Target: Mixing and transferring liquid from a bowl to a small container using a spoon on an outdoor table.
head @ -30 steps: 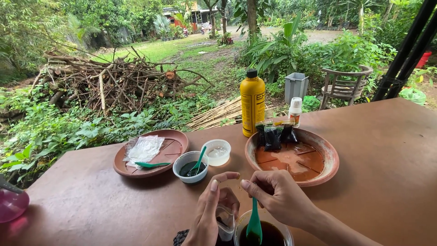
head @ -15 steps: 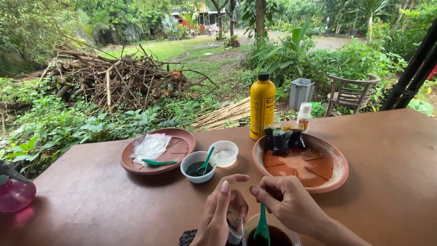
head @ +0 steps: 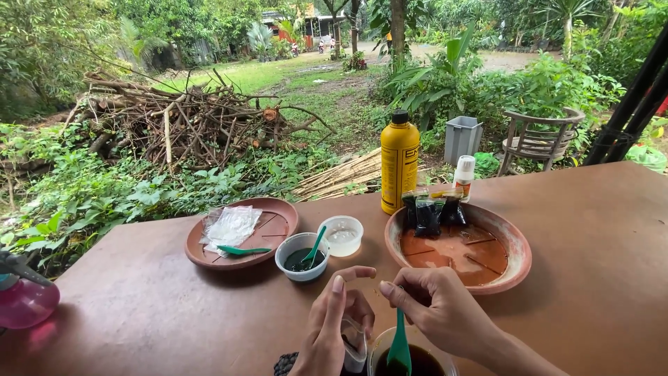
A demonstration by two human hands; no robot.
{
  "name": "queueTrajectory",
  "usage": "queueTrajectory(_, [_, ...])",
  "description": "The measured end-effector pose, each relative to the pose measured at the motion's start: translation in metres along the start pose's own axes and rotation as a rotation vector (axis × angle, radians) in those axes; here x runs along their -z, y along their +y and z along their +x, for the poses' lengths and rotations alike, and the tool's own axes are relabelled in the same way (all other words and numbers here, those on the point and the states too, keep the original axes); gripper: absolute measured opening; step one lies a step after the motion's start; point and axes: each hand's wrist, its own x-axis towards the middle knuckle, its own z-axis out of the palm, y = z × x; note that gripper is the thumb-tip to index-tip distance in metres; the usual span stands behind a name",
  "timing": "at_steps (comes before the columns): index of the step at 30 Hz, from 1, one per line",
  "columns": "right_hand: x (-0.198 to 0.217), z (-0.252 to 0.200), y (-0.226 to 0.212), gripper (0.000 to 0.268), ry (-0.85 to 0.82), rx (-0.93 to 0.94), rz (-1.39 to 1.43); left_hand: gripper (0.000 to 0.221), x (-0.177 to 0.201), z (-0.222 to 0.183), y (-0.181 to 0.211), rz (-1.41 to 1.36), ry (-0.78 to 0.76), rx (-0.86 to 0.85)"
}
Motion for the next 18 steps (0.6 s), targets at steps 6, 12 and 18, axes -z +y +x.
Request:
queueTrajectory(6, [-0.0009,-0.0006,-0.0053,0.038,0.004,-0.023,-0.008,0.066,0.0022,0.0024,-0.0016,-0.047,0.014,0.056])
queueTrajectory(12, [0.0006,-0.0011,-0.0062,0.037,0.02,-0.03,0.026,0.066,0.0026,0.0017,-0.0027,-0.076,0.012,0.077])
queueTrajectory(18, [0.0025,-0.0009,-0.0057,0.032,0.037,-0.074,0.052,0.066,0.0022,0.0022,-0.0007,-0.012,0.01,0.076])
